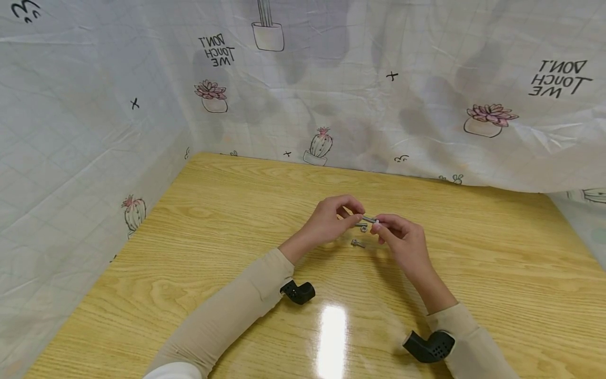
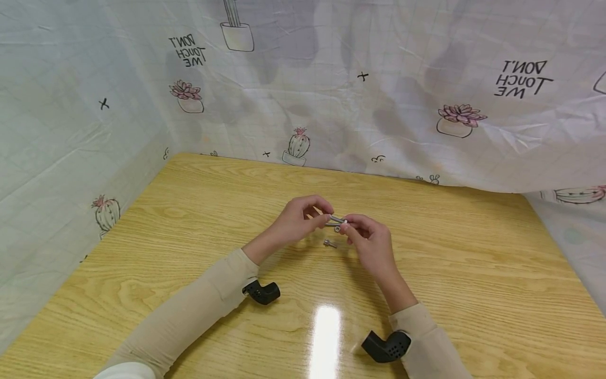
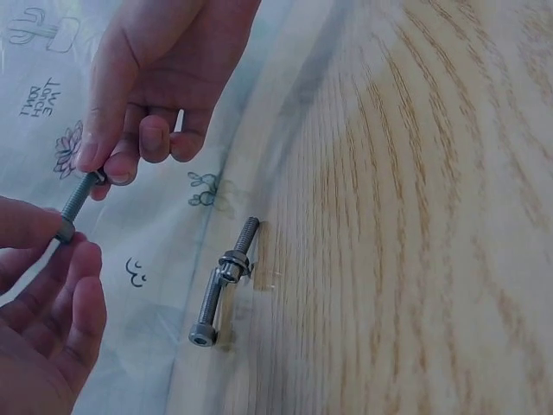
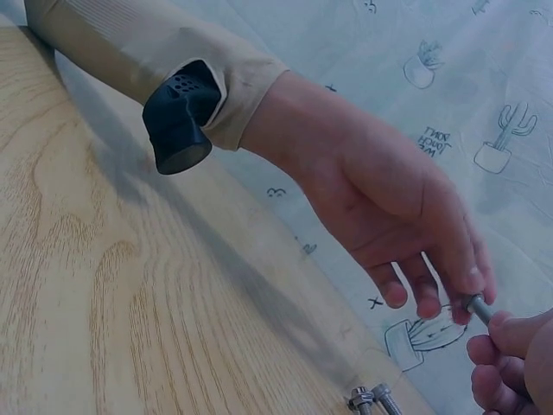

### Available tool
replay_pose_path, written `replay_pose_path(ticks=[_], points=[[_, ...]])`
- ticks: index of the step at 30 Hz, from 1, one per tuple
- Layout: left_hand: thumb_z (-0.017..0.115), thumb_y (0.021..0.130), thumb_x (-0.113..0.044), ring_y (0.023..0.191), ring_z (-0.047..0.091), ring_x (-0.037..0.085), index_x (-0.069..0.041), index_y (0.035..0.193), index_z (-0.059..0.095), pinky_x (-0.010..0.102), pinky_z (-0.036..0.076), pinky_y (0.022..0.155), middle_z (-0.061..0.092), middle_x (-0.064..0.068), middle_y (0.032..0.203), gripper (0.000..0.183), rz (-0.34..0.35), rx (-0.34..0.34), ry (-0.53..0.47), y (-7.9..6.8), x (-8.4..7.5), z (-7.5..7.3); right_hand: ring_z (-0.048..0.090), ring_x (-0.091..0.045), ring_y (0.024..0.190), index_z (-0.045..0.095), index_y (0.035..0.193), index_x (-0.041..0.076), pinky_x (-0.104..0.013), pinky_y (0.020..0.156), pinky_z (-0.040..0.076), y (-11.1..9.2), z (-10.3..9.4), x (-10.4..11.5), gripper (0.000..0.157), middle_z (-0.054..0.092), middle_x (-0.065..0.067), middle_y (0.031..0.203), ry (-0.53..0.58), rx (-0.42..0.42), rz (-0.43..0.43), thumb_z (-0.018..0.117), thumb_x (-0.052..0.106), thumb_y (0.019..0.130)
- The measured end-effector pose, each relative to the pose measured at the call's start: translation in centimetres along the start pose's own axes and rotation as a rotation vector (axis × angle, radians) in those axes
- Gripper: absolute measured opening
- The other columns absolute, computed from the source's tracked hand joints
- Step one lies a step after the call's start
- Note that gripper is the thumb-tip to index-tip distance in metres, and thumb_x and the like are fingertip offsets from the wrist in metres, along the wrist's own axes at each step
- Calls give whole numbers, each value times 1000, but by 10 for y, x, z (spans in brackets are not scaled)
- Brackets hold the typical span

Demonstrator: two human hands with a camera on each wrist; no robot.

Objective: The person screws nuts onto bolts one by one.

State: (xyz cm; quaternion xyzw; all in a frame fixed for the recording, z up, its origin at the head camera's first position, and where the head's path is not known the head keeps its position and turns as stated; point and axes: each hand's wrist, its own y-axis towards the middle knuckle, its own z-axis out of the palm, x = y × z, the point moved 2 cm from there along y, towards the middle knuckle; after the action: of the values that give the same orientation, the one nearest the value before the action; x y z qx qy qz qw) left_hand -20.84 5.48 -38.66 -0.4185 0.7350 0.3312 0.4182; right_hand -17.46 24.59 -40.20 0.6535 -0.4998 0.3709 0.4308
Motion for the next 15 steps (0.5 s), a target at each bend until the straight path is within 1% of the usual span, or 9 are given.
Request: replay_pose_path(ticks=[4,7,11,13,15], points=[[62,95,-13,90,63,13,-11,111,65,24,54,70,65,0,113,17,17,10,-20,-1,0,0,59,-9,68,67,109,0,-26,67,55,-1,1,0,24,68,13,83,-4,-2,5,62,19,96],[61,96,-17,90,64,15,-13,111,65,24,53,71,65,0,112,16,1,6,-26,-2,-1,0,59,-9,68,67,110,-1,-26,67,55,-3,2,0,25,68,14,82,-8,-7,2,61,19,96],[58,98,-26,84,66,25,-16,107,66,26,52,64,67,0,101,16,-48,-6,-39,-4,-1,-1,60,-8,68,67,110,0,-26,66,55,-4,4,0,24,68,15,83,-12,-17,-8,61,19,96],[57,99,-27,81,68,29,-16,105,66,27,51,60,67,2,93,16,-64,-6,-44,-4,0,-1,60,-8,68,67,110,0,-26,66,55,-5,4,-1,23,68,14,83,-11,-20,-13,61,18,96],[57,99,-27,81,69,30,-16,103,66,27,51,59,68,3,89,15,-72,-2,-41,-4,0,-2,60,-9,68,67,110,0,-26,65,54,-6,5,-1,23,68,13,84,-8,-20,-18,61,18,96]])
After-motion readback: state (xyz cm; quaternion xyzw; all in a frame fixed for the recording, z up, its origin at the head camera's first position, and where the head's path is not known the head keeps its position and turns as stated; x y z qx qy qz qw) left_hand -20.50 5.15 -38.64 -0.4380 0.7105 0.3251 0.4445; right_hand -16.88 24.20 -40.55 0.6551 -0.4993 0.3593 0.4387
